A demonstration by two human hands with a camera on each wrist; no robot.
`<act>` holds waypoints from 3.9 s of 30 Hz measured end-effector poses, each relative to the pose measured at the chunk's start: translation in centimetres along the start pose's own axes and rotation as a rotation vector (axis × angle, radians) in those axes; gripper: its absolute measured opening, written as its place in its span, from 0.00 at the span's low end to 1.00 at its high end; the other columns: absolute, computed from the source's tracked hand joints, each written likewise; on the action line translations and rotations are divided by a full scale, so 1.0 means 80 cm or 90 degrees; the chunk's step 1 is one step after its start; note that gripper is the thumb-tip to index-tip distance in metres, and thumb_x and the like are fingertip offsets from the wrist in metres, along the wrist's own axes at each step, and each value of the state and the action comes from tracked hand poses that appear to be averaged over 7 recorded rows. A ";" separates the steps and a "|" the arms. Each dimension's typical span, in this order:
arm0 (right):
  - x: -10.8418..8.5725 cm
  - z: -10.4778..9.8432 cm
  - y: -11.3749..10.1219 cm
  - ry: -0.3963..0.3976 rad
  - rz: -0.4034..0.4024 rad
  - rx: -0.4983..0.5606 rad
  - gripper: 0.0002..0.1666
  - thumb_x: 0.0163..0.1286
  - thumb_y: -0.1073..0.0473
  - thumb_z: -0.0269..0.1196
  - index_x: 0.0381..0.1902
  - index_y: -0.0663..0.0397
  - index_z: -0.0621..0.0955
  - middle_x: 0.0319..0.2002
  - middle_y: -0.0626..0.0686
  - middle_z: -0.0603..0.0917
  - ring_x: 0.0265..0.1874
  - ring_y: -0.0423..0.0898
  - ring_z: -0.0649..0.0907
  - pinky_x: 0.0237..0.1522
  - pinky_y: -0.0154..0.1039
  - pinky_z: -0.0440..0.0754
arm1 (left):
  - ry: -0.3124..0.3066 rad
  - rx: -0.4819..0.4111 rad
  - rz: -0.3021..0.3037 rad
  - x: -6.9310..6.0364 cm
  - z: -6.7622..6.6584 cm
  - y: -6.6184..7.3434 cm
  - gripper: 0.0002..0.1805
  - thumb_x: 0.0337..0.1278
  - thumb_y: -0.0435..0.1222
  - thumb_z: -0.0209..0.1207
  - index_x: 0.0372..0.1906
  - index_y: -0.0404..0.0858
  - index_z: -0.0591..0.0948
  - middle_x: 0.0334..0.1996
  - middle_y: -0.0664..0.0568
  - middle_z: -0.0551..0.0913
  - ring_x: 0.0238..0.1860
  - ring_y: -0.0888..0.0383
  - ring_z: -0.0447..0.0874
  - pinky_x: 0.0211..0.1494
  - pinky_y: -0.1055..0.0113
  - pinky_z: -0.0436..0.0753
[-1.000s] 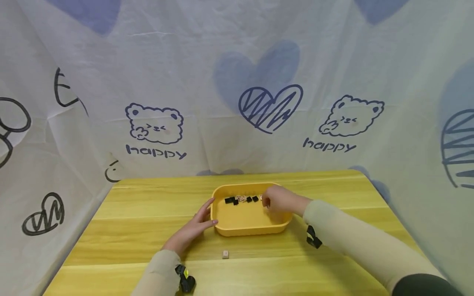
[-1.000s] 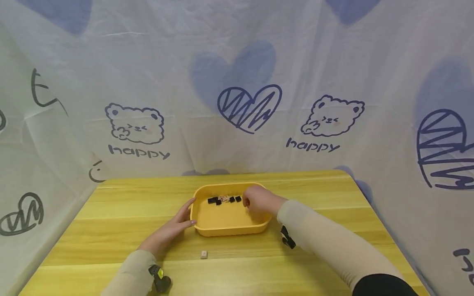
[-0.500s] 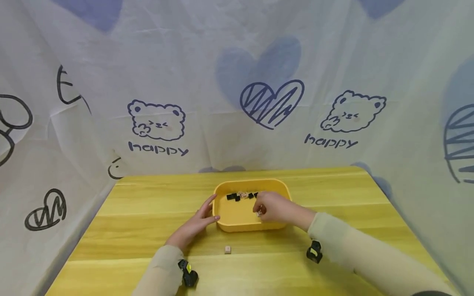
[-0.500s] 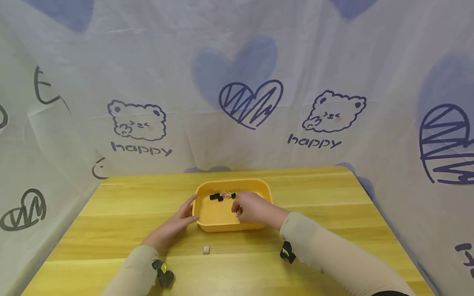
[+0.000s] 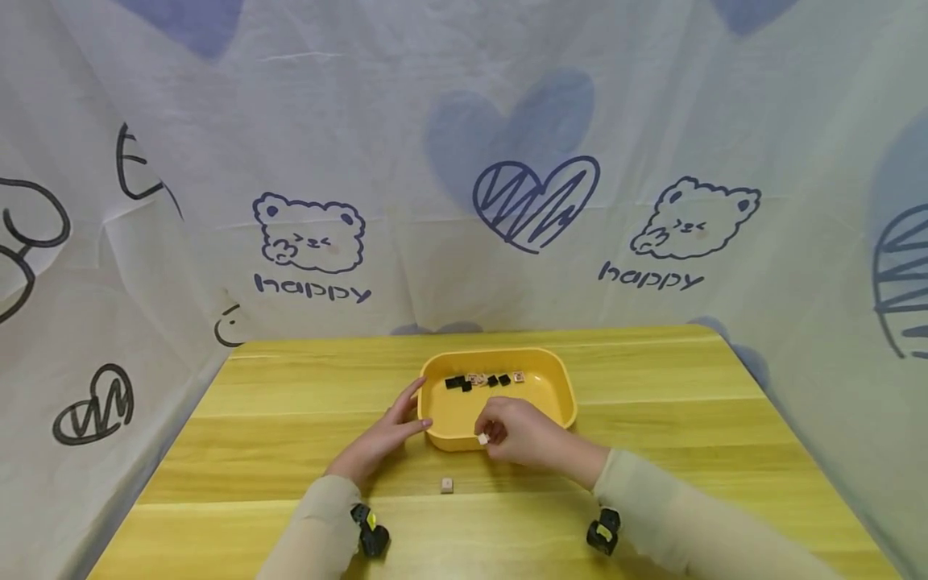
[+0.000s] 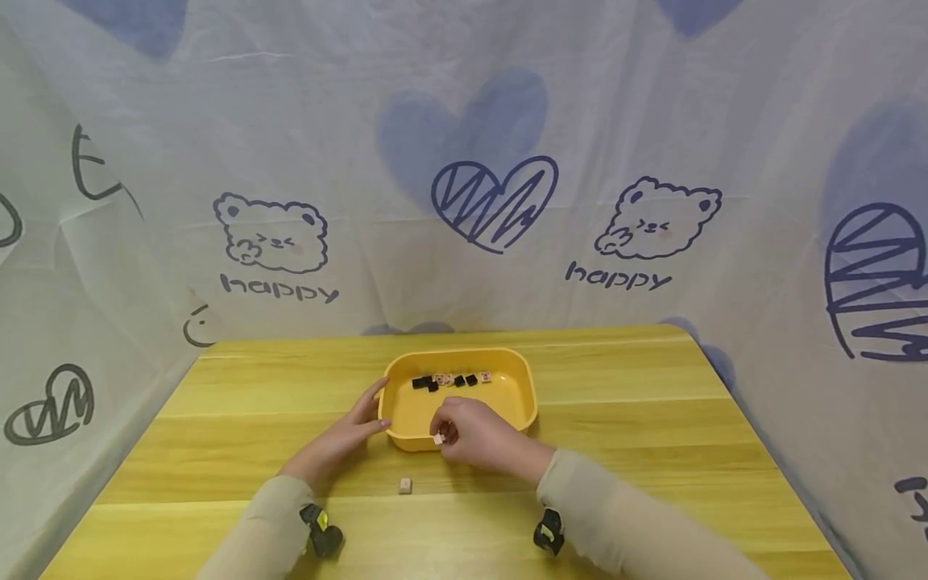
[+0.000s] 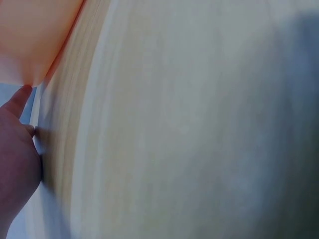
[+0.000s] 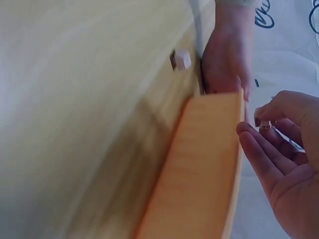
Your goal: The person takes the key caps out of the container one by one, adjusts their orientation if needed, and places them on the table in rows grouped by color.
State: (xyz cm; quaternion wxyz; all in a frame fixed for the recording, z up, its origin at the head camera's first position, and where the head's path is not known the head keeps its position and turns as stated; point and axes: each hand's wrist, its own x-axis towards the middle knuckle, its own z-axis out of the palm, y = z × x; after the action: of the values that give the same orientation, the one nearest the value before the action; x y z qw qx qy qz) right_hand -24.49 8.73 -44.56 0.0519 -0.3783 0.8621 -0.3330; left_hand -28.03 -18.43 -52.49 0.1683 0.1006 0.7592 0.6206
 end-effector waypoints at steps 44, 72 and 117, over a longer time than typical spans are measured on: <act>-0.005 0.097 0.006 -0.004 0.090 -0.059 0.08 0.49 0.70 0.69 0.29 0.54 0.87 0.25 0.40 0.76 0.25 0.34 0.73 0.29 0.29 0.74 | -0.005 0.012 0.017 0.004 -0.001 -0.007 0.43 0.66 0.38 0.60 0.78 0.60 0.50 0.74 0.37 0.53 0.73 0.40 0.50 0.72 0.38 0.46; -0.014 0.067 0.001 0.005 0.056 -0.047 0.11 0.52 0.68 0.72 0.35 0.58 0.86 0.29 0.44 0.81 0.28 0.36 0.77 0.34 0.31 0.78 | -0.014 0.008 0.025 0.007 -0.002 -0.009 0.43 0.67 0.36 0.59 0.78 0.57 0.49 0.75 0.36 0.51 0.74 0.38 0.47 0.71 0.36 0.44; 0.087 -0.063 0.124 -0.169 0.157 -0.254 0.17 0.60 0.77 0.59 0.43 0.58 0.86 0.38 0.51 0.85 0.36 0.44 0.79 0.44 0.40 0.79 | -0.014 0.001 0.031 0.004 -0.003 -0.008 0.44 0.66 0.35 0.59 0.78 0.55 0.49 0.75 0.34 0.50 0.74 0.36 0.45 0.69 0.32 0.41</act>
State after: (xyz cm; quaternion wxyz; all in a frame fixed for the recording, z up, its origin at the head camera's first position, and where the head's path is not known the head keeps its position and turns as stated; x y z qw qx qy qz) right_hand -37.28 11.56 -45.63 0.1292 -0.3137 0.9359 -0.0948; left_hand -28.42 -18.69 -53.13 0.1612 0.1259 0.7549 0.6231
